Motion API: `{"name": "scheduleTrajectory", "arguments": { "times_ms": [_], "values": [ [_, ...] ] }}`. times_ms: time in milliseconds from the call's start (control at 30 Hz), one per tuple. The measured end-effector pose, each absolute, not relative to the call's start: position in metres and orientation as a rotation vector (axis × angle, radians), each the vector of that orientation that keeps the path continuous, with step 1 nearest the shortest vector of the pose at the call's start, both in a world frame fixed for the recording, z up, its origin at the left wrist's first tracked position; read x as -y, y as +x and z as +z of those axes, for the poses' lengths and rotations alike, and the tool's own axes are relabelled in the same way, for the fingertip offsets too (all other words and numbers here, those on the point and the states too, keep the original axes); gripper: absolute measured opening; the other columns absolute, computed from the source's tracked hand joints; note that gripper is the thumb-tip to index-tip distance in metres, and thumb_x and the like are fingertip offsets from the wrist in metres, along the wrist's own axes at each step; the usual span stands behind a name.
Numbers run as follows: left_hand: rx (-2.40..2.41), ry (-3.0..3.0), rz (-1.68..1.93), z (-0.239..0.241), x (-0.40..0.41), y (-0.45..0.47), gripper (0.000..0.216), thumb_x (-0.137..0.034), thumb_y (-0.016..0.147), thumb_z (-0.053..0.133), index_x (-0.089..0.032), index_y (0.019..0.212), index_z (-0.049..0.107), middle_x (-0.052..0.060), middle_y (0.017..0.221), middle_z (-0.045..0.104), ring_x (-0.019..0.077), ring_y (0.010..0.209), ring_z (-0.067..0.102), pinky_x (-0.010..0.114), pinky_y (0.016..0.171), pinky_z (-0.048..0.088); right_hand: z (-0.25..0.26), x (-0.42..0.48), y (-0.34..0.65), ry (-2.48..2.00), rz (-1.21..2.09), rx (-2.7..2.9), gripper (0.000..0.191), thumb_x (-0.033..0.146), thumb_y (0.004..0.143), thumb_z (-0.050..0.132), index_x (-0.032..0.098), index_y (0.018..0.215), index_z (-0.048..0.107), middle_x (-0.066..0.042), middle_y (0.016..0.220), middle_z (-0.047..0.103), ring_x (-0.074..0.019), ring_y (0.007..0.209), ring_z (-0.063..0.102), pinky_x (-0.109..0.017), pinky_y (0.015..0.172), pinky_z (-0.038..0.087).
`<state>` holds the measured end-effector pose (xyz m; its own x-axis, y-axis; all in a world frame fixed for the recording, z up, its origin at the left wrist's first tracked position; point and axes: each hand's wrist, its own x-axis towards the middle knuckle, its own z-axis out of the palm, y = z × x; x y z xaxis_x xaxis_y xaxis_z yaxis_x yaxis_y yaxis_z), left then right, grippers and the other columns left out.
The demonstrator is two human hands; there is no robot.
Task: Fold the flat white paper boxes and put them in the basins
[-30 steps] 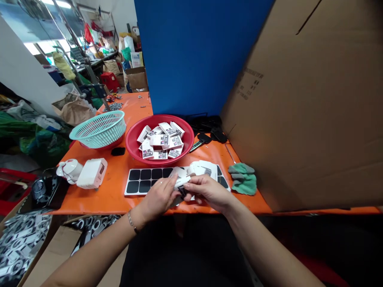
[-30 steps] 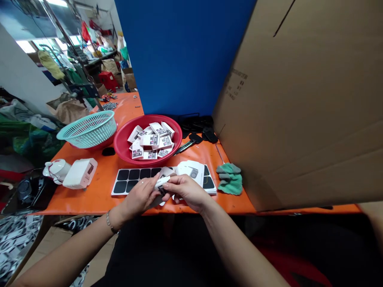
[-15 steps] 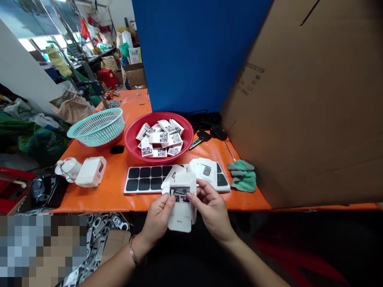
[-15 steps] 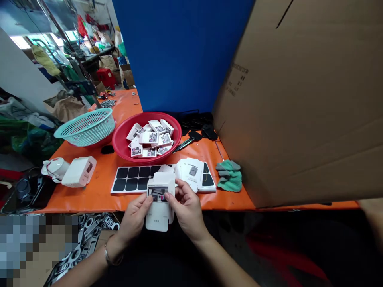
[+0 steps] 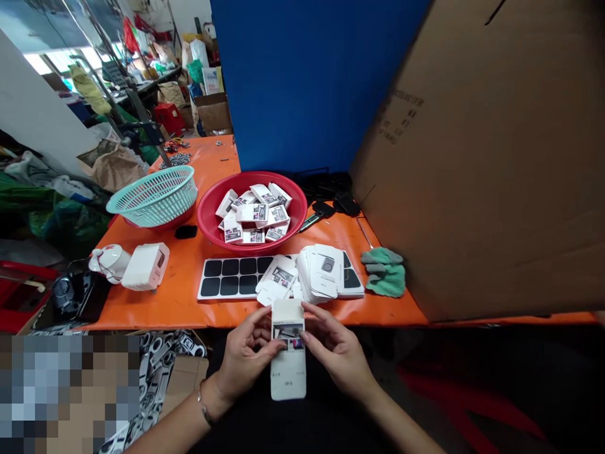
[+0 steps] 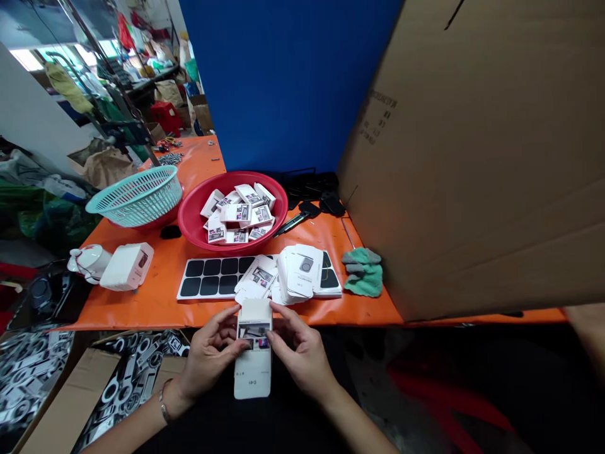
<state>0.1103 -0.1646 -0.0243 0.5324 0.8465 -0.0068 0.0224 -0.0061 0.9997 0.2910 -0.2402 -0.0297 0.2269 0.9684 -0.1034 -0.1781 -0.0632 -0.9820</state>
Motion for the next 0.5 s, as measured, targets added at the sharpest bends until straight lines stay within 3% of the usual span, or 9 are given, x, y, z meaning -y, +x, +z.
{"name": "scheduleTrajectory", "arguments": {
  "times_ms": [133,267,367,433,500],
  "values": [
    [-0.791,1.359,0.733,-0.017,0.157,0.115,0.043,-0.031,0.077,0.077,-0.018,0.114,0.061,0.005,0.093,0.064,0.0121,0.071,0.059,0.021,0.062,0.05,-0.018,0.232,0.3,-1.202,1.271,0.852,0.042,0.04,0.082,0.071,0.022,0.119,0.064,-0.007,0.108,0.072,-0.0213,0.1,0.067,-0.034,0.088,0.053],
    [-0.743,1.314,0.5,-0.007,0.157,0.109,0.028,-0.035,0.076,0.078,-0.014,0.085,0.061,0.001,0.073,0.058,0.0102,0.063,0.052,0.02,0.057,0.042,-0.008,0.236,0.305,-1.192,1.496,0.921,0.03,0.041,0.08,0.073,0.02,0.101,0.072,-0.006,0.094,0.073,-0.0188,0.084,0.066,-0.031,0.078,0.053],
    [-0.766,1.423,0.44,0.0,0.159,0.104,0.031,-0.038,0.082,0.07,-0.012,0.069,0.059,0.001,0.068,0.056,0.01,0.063,0.048,0.021,0.06,0.04,-0.007,0.241,0.303,-1.234,1.464,1.026,0.024,0.041,0.083,0.07,0.017,0.083,0.074,-0.006,0.085,0.069,-0.0174,0.08,0.063,-0.03,0.076,0.05],
    [-0.789,1.402,0.448,0.005,0.159,0.103,0.028,-0.037,0.082,0.07,-0.012,0.073,0.062,0.002,0.072,0.058,0.0113,0.067,0.051,0.022,0.064,0.042,-0.006,0.242,0.3,-1.249,1.381,1.052,0.024,0.039,0.083,0.07,0.016,0.078,0.074,-0.006,0.088,0.067,-0.0185,0.085,0.062,-0.031,0.08,0.049],
    [-0.787,1.292,0.442,0.01,0.157,0.104,0.027,-0.037,0.079,0.074,-0.014,0.092,0.065,0.004,0.082,0.063,0.0137,0.074,0.057,0.024,0.069,0.046,-0.003,0.24,0.299,-1.22,1.375,0.981,0.023,0.038,0.082,0.071,0.019,0.095,0.073,-0.006,0.093,0.068,-0.0193,0.088,0.063,-0.032,0.081,0.05]
  ]
}}
